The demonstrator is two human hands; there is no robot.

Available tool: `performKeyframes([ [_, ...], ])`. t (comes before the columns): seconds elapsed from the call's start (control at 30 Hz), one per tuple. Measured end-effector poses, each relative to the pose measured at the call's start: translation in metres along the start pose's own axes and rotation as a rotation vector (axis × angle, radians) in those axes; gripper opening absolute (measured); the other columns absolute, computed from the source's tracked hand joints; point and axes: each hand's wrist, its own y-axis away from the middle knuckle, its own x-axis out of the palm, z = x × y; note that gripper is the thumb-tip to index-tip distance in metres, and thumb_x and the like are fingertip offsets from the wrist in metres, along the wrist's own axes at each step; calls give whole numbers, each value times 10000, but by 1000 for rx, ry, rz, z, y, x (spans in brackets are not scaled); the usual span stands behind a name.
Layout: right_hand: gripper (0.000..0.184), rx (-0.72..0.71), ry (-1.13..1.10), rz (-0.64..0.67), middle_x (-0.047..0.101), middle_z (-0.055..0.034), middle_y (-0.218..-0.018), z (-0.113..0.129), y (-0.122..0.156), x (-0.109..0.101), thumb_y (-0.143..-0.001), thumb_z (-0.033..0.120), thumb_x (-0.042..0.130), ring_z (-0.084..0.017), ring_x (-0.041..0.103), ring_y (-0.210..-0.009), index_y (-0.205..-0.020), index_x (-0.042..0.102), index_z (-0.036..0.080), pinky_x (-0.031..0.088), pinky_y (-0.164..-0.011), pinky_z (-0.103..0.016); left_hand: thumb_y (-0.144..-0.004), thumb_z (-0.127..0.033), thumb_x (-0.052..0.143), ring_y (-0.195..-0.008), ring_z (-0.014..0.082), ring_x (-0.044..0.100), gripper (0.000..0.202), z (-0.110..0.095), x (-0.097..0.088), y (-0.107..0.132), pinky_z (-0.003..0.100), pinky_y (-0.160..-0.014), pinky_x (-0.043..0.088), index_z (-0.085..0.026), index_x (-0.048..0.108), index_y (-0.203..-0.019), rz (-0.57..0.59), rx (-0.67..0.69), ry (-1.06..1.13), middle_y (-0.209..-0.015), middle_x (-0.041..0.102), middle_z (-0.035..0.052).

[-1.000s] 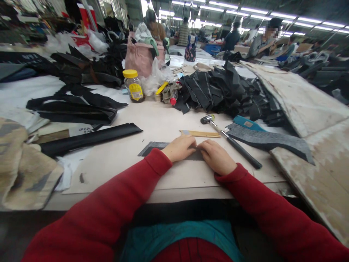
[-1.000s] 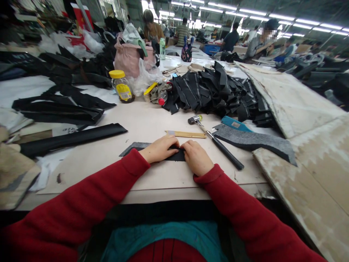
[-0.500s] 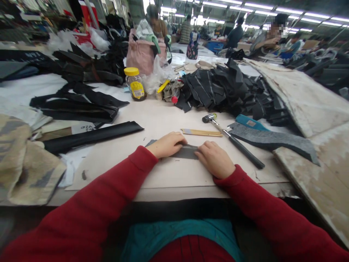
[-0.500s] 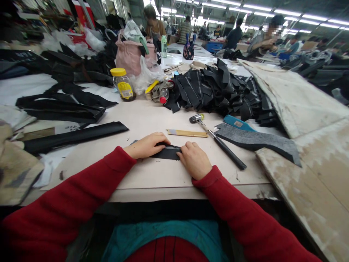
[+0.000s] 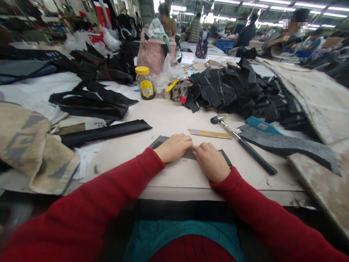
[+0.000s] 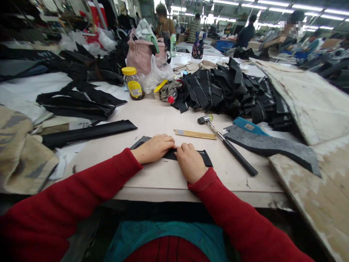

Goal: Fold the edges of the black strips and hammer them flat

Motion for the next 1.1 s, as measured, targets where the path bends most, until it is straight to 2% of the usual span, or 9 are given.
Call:
performKeyframes([
  [0.13, 230, 16, 15, 13, 562, -107, -845, 1, 1, -3, -892, 270, 418, -237, 494, -830, -858, 608, 144, 382, -653, -311, -841, -95, 424, -954, 157, 509, 241, 15, -8, 10, 287, -887, 380, -167, 585, -1006, 17, -13, 156, -991, 583, 48],
  [0.3, 188, 43, -102, 2, 568, -102, -887, 2, -4, -3, -875, 225, 447, -232, 500, -866, -951, 596, 141, 389, -741, -322, -815, -56, 437, -945, 151, 510, 241, 24, -13, 21, 279, -893, 385, -148, 596, -971, -39, -14, 209, -962, 588, 52],
  [0.47, 214, -23, -217, 14, 568, -85, -905, 10, -15, -1, -842, 86, 434, -199, 496, -866, -980, 587, 146, 384, -790, -296, -833, -66, 411, -928, 161, 502, 242, 18, -10, 24, 278, -860, 397, -148, 601, -960, -27, -14, 87, -971, 579, 62],
  [0.6, 177, -64, -84, 8, 559, -109, -857, 20, -19, -3, -873, 175, 427, -230, 481, -823, -893, 598, 132, 394, -741, -330, -857, -112, 399, -937, 195, 489, 224, 14, -9, 26, 324, -845, 388, -148, 587, -973, 23, 27, -77, -1003, 571, 82],
  [0.67, 191, -69, -27, 6, 556, -120, -845, 24, -19, -4, -879, 222, 431, -240, 477, -814, -883, 597, 127, 396, -708, -337, -861, -119, 397, -966, 201, 484, 238, 15, -11, 28, 337, -861, 373, -165, 575, -1013, 42, 34, -92, -1029, 568, 79],
  [0.8, 204, -59, -7, 16, 559, -114, -839, 26, -19, -6, -884, 244, 431, -234, 482, -812, -859, 601, 135, 395, -684, -326, -862, -127, 416, -968, 169, 499, 249, 29, -17, 37, 305, -883, 369, -179, 562, -1057, 27, -13, 64, -1037, 577, 58],
  [0.93, 185, -27, -68, 13, 565, -117, -856, 25, -22, -7, -872, 247, 455, -241, 491, -845, -853, 599, 133, 400, -719, -336, -825, -110, 467, -954, 161, 508, 215, 42, -21, 45, 298, -893, 380, -148, 564, -1013, -34, -76, 182, -997, 586, 64],
  [1.03, 144, -46, -184, 27, 569, -109, -898, 25, -28, -4, -852, 182, 468, -225, 497, -871, -919, 586, 134, 399, -767, -334, -814, -86, 459, -932, 161, 513, 203, 42, -22, 48, 301, -884, 388, -143, 575, -971, -39, -77, 184, -962, 586, 63],
  [1.1, 188, -70, -256, 37, 568, -98, -926, 27, -34, -2, -834, 107, 445, -205, 496, -887, -966, 576, 139, 394, -787, -319, -821, -85, 446, -930, 160, 512, 205, 39, -22, 48, 299, -880, 391, -146, 580, -964, -36, -72, 175, -952, 583, 62],
])
